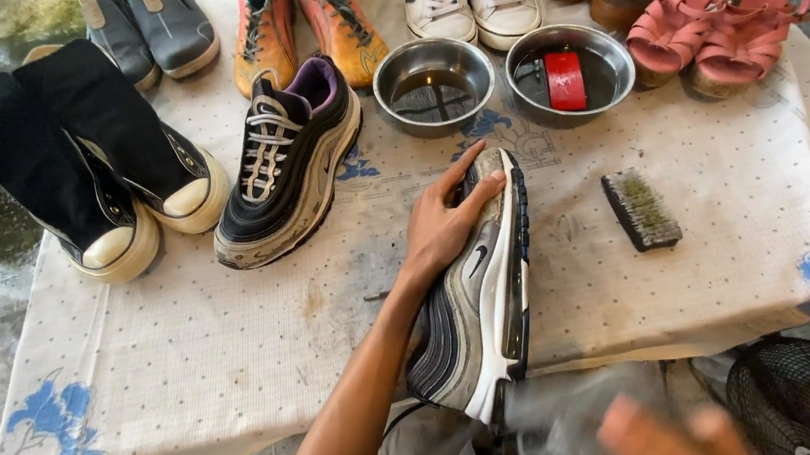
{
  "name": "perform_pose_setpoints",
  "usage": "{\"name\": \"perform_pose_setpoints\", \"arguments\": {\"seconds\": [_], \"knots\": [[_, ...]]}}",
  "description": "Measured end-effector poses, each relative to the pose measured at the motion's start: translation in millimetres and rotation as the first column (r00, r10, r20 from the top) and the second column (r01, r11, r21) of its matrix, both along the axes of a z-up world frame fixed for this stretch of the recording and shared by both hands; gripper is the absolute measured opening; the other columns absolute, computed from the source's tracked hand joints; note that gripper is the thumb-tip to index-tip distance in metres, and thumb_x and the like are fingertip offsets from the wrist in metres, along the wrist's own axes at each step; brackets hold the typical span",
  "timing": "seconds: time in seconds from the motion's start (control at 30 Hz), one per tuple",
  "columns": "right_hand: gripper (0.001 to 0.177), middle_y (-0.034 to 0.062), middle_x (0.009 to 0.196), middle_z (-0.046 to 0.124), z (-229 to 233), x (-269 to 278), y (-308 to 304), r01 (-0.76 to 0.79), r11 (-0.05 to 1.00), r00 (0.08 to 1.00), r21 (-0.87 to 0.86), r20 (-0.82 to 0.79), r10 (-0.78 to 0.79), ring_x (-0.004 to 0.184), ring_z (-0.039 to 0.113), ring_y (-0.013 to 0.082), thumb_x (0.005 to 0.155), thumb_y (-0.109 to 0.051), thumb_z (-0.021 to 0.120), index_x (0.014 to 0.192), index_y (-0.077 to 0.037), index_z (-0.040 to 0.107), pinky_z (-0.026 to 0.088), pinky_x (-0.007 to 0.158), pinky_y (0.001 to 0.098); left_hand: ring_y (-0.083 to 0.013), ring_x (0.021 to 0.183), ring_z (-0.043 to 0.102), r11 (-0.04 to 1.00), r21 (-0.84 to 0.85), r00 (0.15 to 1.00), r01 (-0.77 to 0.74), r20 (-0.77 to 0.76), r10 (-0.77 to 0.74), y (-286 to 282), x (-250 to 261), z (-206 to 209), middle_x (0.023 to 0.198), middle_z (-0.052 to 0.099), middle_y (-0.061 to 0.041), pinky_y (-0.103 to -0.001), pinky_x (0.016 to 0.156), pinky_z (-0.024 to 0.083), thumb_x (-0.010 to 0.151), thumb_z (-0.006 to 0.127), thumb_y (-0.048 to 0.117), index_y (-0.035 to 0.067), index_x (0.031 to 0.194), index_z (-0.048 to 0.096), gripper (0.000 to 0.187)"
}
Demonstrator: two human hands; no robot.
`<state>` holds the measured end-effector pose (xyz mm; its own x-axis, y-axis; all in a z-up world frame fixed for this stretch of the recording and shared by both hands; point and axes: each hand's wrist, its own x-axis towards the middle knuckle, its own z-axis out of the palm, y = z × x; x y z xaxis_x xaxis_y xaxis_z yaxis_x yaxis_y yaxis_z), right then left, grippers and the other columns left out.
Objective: The person is cleaning the midsole and upper of a black and white sneaker using a small brush and a grey cloth.
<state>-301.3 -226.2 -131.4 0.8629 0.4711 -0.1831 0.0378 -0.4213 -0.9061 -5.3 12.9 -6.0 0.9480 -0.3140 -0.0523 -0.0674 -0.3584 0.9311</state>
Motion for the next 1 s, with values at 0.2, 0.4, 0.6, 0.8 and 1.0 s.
{"name": "perform_pose_setpoints", "arguments": {"seconds": [0.2,0.4,0.6,0.8,1.0], "knots": [[0.049,0.0166,0.133,0.07,141,93,131,0.736,0.673,0.307,0.068,0.853,-0.422,0.126,0.068,0.0303,0.099,-0.04,0.045,0.127,-0.008,0.069,0.049,0.108,0.0443,-0.0208,0.119,0.067,1.0,0.001,0.999,-0.008,-0.031,0.008,-1,0,1,0.147,0.065,-0.006,-0.036,0.092,0.051,0.071,0.045,0.075,0.043,0.146,0.053,0.082],[0.024,0.0157,0.118,0.075,109,70,141,0.5,0.843,0.307,-0.198,0.951,0.042,0.103,0.076,0.0213,0.086,-0.004,0.078,0.106,0.008,0.072,0.063,0.074,0.0282,-0.0243,0.137,0.059,0.998,-0.056,0.999,-0.007,-0.032,0.005,1,0,-3,0.151,0.062,-0.007,-0.04,0.105,0.046,0.073,0.051,0.07,0.039,0.144,0.057,0.078],[0.025,-0.0028,0.106,0.072,-12,59,65,0.246,0.873,0.189,-0.421,0.904,0.383,0.066,0.058,0.0202,0.093,-0.009,0.06,0.106,-0.017,0.079,0.048,0.043,0.0335,-0.0274,0.14,0.056,0.981,-0.184,0.998,0.061,0.013,-0.059,0,5,-21,0.153,0.058,-0.015,-0.042,0.114,0.042,0.079,0.056,0.066,0.03,0.148,0.052,0.078],[0.036,0.0116,0.129,0.069,-22,41,-21,0.402,0.84,0.319,-0.365,0.916,0.246,0.089,0.074,0.0212,0.096,-0.003,0.065,0.132,-0.003,0.06,0.062,0.071,0.0288,-0.0226,0.132,0.063,0.99,-0.135,0.999,0.038,0.042,-0.033,0,6,-20,0.151,0.062,-0.011,-0.037,0.104,0.048,0.078,0.054,0.069,0.034,0.146,0.054,0.077],[0.028,0.0106,0.119,0.074,21,38,20,0.663,0.748,0.412,0.039,0.815,-0.408,0.111,0.074,0.0238,0.097,-0.024,0.061,0.115,-0.005,0.072,0.05,0.108,0.0455,-0.0232,0.13,0.065,0.994,-0.1,0.998,0.039,0.051,-0.034,0,4,-15,0.148,0.065,-0.011,-0.038,0.103,0.049,0.077,0.05,0.072,0.036,0.147,0.052,0.078]]}}
